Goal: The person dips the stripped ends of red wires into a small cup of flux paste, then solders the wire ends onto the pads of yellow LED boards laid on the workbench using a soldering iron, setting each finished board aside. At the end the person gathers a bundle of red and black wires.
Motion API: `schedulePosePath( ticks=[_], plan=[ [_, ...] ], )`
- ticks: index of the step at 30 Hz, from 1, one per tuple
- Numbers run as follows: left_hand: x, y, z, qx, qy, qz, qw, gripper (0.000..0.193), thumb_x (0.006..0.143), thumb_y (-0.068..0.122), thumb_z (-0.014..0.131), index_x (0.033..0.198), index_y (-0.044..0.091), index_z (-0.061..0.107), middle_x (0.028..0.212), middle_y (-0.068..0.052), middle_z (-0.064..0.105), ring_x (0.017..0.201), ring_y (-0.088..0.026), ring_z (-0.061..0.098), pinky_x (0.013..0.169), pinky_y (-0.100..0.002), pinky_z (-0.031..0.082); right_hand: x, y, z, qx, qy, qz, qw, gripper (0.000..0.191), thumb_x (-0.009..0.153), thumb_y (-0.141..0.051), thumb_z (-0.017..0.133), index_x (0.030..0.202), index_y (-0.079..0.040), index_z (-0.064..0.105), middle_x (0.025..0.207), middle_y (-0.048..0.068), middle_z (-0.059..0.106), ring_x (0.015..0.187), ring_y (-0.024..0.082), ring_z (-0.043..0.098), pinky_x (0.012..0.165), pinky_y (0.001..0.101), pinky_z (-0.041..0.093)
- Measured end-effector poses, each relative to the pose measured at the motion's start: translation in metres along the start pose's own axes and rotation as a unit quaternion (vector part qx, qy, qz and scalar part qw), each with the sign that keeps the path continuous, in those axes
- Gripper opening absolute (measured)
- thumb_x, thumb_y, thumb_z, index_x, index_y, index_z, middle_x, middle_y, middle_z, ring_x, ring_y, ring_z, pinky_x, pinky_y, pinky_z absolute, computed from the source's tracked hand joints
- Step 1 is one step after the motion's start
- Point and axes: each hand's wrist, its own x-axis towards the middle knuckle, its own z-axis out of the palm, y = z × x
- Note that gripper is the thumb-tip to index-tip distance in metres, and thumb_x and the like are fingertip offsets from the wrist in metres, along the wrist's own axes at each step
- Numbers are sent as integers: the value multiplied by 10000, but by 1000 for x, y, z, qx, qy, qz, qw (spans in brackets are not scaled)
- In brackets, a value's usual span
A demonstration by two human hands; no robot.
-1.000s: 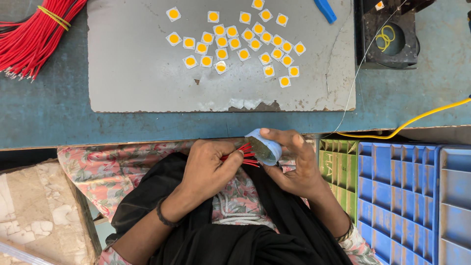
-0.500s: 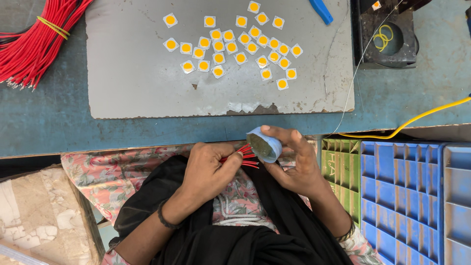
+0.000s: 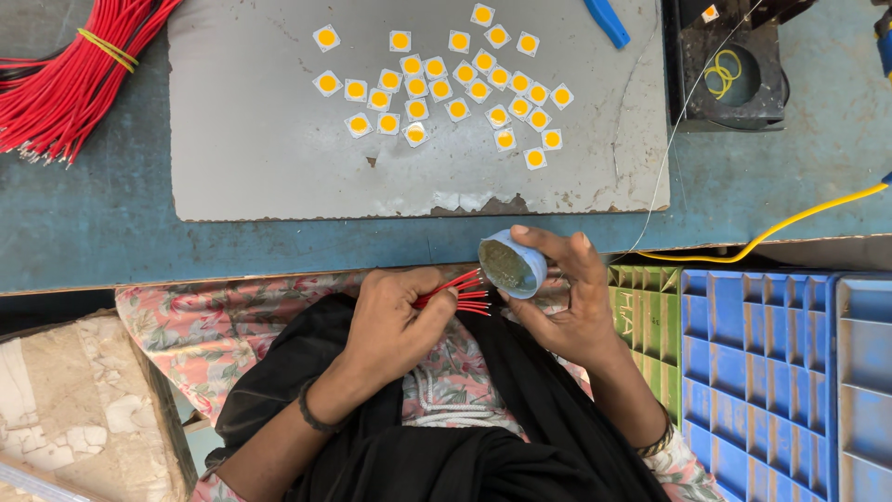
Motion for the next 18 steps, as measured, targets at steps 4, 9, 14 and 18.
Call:
schedulePosePath(
  ticks=[4,9,14,18],
  plan=[
    [0,-1,2,14,2,-4,1000,301,815,191,627,616,-6,518,495,-137,476,397,-223,467,443,-375,373,-1,-4,2,1,-14,-1,1000,1146,880,71,797,1668,-290,46,1479,174,544,1244,272,671,954,348,623],
    [1,-1,4,29,13,6,999,292,778,189,640,587,1,526,475,-124,523,375,-207,511,420,-358,395,0,-10,4,34,-37,3,999,1139,898,86,781,1665,-333,51,1503,187,522,1239,263,682,932,362,662],
    [3,2,5,13,3,-10,1000,244,761,183,633,601,1,599,487,-112,596,380,-190,581,412,-332,436,2,-13,2,53,-52,10,997,1152,892,83,784,1661,-377,60,1504,174,531,1248,276,683,925,363,667],
    [2,3,3,19,-10,-13,1000,249,779,187,622,618,-2,620,500,-126,595,399,-198,590,434,-334,451,4,-14,1,42,-57,-11,997,1159,883,76,792,1659,-379,61,1484,156,554,1217,271,693,897,353,670]
  ],
)
